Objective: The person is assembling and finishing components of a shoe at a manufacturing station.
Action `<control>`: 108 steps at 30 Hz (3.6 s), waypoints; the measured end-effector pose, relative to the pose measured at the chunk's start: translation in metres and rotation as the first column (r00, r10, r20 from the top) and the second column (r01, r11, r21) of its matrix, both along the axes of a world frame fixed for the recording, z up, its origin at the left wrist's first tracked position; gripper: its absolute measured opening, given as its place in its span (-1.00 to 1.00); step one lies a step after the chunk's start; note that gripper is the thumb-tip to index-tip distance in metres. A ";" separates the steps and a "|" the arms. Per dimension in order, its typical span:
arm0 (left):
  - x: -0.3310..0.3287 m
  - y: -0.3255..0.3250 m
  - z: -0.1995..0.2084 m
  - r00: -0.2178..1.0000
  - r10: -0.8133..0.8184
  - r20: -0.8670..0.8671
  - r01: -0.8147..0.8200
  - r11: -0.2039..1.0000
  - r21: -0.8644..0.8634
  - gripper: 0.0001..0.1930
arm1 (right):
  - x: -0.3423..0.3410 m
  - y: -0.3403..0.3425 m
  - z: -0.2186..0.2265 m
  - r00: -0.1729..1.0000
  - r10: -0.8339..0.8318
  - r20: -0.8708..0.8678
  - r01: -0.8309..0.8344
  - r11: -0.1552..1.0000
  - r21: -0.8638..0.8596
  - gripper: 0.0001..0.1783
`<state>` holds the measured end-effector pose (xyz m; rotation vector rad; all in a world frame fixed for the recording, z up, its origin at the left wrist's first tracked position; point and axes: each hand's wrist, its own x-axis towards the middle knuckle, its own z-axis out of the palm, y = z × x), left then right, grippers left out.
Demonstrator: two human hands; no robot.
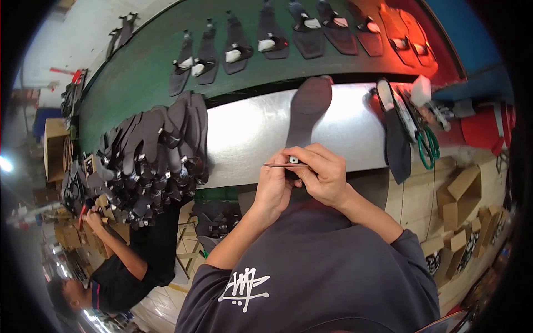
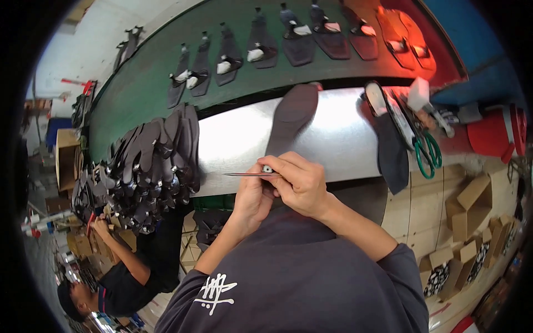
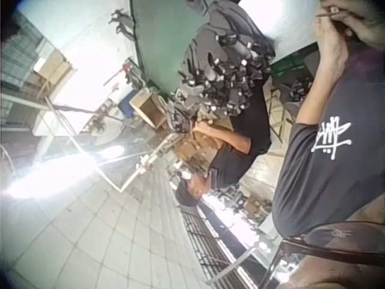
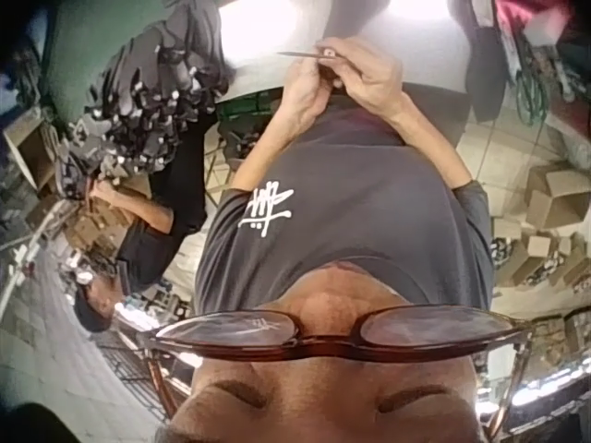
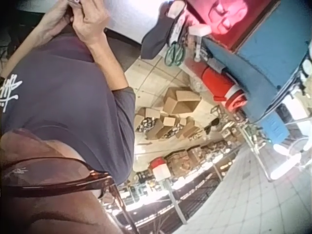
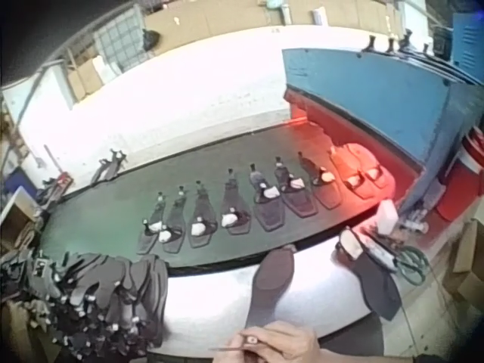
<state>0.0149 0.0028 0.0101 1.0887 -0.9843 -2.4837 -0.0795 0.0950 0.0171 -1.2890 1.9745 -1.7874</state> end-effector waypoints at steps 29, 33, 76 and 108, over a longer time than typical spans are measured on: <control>0.137 -0.194 0.135 0.733 0.648 -0.206 -0.239 -0.038 -0.970 -0.56 | -0.087 0.031 -0.021 0.936 -0.255 -0.243 0.332 0.868 0.370 -0.62; 0.011 -0.202 0.093 0.911 0.410 -0.035 -0.117 0.177 -0.977 -0.49 | -0.098 0.043 -0.032 0.865 -0.304 -0.399 0.454 0.813 0.365 -0.66; 0.009 -0.052 0.059 0.929 -0.154 -0.335 0.188 0.980 0.070 -0.72 | -0.062 -0.004 0.054 0.303 0.582 0.755 -0.197 0.813 -0.548 -0.65; 0.022 -0.033 0.006 0.976 -0.119 -0.183 0.098 0.988 -0.116 -0.72 | -0.012 0.054 0.035 0.991 0.052 0.122 -0.067 0.990 0.122 -0.52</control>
